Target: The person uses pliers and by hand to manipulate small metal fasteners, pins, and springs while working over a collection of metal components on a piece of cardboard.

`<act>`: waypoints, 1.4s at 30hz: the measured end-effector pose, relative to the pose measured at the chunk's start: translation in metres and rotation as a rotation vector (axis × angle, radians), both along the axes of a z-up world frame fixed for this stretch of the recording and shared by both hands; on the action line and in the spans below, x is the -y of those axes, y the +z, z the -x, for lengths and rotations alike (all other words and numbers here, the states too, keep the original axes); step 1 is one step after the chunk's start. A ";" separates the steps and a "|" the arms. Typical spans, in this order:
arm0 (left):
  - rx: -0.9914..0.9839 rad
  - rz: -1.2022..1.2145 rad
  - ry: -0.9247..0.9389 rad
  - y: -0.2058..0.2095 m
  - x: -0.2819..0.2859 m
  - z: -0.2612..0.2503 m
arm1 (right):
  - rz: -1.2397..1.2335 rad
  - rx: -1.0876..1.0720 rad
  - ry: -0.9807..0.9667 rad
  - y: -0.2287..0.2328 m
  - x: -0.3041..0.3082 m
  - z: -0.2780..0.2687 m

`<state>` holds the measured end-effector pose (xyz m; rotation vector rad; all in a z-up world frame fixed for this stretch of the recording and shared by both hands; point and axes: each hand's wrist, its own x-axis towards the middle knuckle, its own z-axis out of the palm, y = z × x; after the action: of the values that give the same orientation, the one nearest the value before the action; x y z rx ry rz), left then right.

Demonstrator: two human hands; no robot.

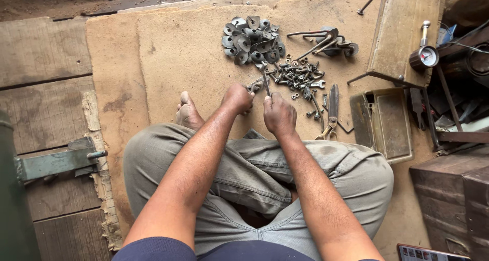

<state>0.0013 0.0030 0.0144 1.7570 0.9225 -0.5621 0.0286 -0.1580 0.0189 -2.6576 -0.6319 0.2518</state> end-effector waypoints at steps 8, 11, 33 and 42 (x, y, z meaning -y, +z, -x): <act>0.129 -0.205 -0.018 -0.024 0.005 -0.002 | -0.014 0.143 0.011 0.002 -0.004 0.009; 0.100 -0.169 -0.027 -0.017 0.005 -0.001 | -0.089 0.205 0.025 -0.006 -0.001 0.010; 0.137 -0.264 -0.093 -0.042 0.002 -0.010 | 0.020 0.263 0.123 0.037 -0.015 -0.001; 0.201 -0.252 -0.029 -0.042 0.006 -0.001 | 0.281 0.154 0.246 -0.028 0.000 -0.008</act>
<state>0.0024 -0.0030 -0.0271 2.0146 0.8553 -0.2890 0.0366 -0.1584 -0.0093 -2.8845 -1.0455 0.2191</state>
